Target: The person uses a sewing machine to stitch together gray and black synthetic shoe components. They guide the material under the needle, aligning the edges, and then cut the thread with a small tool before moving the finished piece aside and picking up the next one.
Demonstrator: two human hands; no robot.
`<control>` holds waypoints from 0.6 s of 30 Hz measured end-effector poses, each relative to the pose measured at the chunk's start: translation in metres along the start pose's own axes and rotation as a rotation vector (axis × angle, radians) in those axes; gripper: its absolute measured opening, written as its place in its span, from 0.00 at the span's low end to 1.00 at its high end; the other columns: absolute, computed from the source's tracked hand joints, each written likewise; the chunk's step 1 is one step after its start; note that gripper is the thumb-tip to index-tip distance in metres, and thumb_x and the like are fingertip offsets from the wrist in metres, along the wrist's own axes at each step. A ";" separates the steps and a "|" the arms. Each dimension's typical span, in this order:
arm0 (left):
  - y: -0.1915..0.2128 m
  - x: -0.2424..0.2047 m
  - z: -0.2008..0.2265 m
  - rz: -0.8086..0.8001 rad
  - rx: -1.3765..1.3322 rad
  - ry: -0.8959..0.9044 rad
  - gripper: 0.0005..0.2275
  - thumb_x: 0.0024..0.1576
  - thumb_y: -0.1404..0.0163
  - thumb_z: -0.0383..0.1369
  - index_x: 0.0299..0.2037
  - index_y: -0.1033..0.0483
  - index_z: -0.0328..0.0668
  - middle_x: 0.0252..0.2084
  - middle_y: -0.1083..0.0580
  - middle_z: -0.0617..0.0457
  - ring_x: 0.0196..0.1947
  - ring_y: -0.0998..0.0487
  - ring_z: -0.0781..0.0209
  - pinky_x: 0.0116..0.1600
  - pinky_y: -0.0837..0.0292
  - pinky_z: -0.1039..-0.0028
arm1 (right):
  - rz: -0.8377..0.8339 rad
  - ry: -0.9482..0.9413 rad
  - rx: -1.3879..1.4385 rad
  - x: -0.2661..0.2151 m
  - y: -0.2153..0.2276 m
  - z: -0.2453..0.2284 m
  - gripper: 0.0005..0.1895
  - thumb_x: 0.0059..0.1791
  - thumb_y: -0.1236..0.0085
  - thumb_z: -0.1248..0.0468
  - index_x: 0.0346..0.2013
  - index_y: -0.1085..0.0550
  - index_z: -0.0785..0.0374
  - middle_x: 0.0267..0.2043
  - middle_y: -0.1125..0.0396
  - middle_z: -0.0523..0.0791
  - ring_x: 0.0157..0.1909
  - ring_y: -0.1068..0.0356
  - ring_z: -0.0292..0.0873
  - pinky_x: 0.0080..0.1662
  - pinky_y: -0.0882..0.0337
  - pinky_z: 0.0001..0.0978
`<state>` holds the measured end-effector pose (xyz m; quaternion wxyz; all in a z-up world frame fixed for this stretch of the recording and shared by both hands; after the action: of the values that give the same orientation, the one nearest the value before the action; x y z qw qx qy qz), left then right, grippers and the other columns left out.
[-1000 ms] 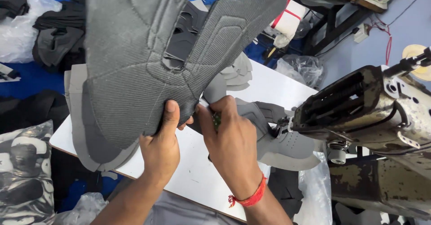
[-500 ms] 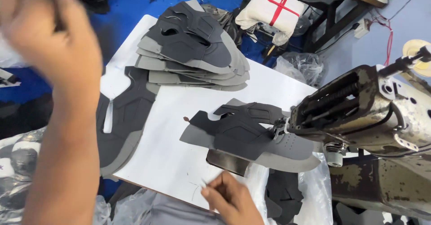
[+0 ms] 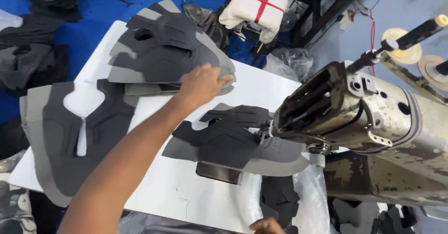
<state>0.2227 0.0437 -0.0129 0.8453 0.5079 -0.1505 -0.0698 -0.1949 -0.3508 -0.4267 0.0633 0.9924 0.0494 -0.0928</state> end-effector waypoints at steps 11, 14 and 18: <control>-0.012 -0.091 0.048 -0.523 -0.419 0.080 0.33 0.48 0.43 0.62 0.54 0.22 0.44 0.45 0.21 0.45 0.46 0.20 0.53 0.49 0.25 0.64 | 0.681 -0.040 0.089 0.074 -0.076 -0.450 0.30 0.47 0.45 0.64 0.65 0.36 0.59 0.25 0.26 0.43 0.16 0.45 0.28 0.19 0.47 0.21; -0.007 -0.085 0.056 -0.554 -0.524 0.120 0.29 0.45 0.42 0.56 0.54 0.20 0.50 0.45 0.18 0.49 0.42 0.15 0.56 0.48 0.22 0.68 | 0.628 0.033 0.193 0.086 -0.076 -0.446 0.28 0.51 0.42 0.64 0.67 0.30 0.64 0.20 0.41 0.39 0.18 0.46 0.28 0.21 0.47 0.22; -0.002 -0.065 0.061 -0.472 -0.586 -0.029 0.27 0.45 0.37 0.50 0.54 0.20 0.52 0.48 0.18 0.53 0.47 0.17 0.60 0.51 0.25 0.70 | 0.643 -0.061 0.105 0.086 -0.087 -0.443 0.26 0.48 0.39 0.66 0.62 0.27 0.64 0.22 0.35 0.38 0.19 0.45 0.28 0.22 0.46 0.22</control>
<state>0.1412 0.0094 0.0004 0.9131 0.2644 -0.0148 -0.3101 -0.0419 -0.1981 -0.0216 0.0393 0.9559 -0.2732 -0.1000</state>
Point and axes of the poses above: each hand's wrist, its own x-axis towards the middle knuckle, its own y-axis out of the back of the hand, z = x × y, the point moved 7 cm from there along x, towards the middle knuckle
